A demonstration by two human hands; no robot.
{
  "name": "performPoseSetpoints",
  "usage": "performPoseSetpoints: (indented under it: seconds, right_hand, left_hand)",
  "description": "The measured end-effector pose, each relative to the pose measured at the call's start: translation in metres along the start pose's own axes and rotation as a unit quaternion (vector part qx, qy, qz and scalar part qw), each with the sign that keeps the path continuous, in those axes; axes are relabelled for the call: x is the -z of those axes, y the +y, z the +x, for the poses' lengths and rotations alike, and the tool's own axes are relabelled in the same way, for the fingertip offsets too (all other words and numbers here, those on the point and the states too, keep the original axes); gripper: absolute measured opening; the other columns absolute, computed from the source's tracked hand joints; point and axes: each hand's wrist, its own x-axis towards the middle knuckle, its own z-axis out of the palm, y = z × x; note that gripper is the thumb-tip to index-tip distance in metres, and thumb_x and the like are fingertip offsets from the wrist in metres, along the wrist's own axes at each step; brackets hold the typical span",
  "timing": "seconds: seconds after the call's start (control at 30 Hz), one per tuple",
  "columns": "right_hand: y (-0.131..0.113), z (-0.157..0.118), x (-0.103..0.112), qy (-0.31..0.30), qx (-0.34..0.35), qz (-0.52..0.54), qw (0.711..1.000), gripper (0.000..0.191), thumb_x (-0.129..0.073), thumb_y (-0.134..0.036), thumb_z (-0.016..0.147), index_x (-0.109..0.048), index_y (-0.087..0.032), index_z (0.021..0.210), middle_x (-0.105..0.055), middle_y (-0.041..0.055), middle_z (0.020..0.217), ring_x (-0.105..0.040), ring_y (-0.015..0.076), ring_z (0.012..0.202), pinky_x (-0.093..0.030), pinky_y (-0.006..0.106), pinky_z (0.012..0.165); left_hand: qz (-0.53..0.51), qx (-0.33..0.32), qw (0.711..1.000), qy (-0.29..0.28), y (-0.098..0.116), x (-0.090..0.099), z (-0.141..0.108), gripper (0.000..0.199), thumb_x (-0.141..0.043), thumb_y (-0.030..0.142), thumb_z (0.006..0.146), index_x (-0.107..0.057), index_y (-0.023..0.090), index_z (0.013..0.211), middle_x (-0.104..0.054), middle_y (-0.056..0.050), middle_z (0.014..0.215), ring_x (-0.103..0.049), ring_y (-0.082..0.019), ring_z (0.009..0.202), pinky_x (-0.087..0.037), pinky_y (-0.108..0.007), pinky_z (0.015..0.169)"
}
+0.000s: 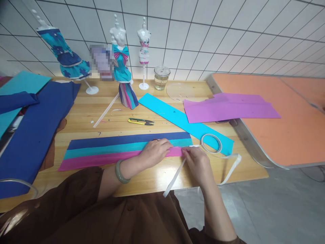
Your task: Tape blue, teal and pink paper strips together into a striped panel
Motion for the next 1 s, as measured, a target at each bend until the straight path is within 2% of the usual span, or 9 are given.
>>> performPoseSetpoints:
  seconds: [0.17, 0.33, 0.57, 1.0]
  right_hand:
    - [0.0052, 0.0034, -0.0017, -0.001, 0.041, -0.089, 0.995, 0.029, -0.046, -0.039, 0.089, -0.067, -0.019, 0.089, -0.068, 0.0059, 0.082, -0.06, 0.0213, 0.076, -0.045, 0.035, 0.07]
    - [0.005, 0.0034, -0.002, 0.005, 0.051, -0.129, 0.99, 0.031, -0.044, -0.039, 0.09, -0.067, -0.019, 0.088, -0.068, 0.0062, 0.081, -0.06, 0.0219, 0.077, -0.044, 0.035, 0.068]
    - [0.0023, 0.0037, -0.001, -0.005, 0.026, -0.133, 0.991, 0.029, -0.046, -0.038, 0.088, -0.068, -0.02, 0.086, -0.068, 0.0059, 0.081, -0.06, 0.0226, 0.077, -0.043, 0.034, 0.066]
    - [0.0019, 0.0058, -0.0023, -0.022, 0.005, -0.156, 0.988, 0.027, -0.046, -0.036, 0.089, -0.068, -0.021, 0.086, -0.067, 0.0054, 0.079, -0.058, 0.0222, 0.075, -0.041, 0.033, 0.064]
  left_hand:
    - [-0.023, 0.02, 0.999, 0.016, 0.0004, -0.0004, -0.0016, 0.025, -0.039, 0.017, 0.091, -0.053, 0.021, 0.112, -0.059, -0.003, 0.099, -0.059, -0.017, 0.087, -0.047, -0.03, 0.072]
    - [-0.021, 0.019, 1.0, 0.0, 0.0022, 0.003, -0.0042, 0.023, -0.04, 0.019, 0.091, -0.052, 0.019, 0.111, -0.057, -0.005, 0.099, -0.057, -0.019, 0.094, -0.047, -0.031, 0.078]
    - [0.026, -0.017, 0.999, -0.018, 0.0061, 0.0059, -0.0067, 0.019, -0.041, 0.017, 0.09, -0.058, 0.019, 0.099, -0.056, -0.006, 0.095, -0.054, -0.019, 0.088, -0.046, -0.031, 0.071]
    - [0.065, -0.028, 0.997, -0.013, 0.0091, 0.0005, -0.0091, 0.016, -0.046, 0.015, 0.088, -0.059, 0.02, 0.097, -0.053, -0.005, 0.09, -0.05, -0.021, 0.084, -0.043, -0.031, 0.068]
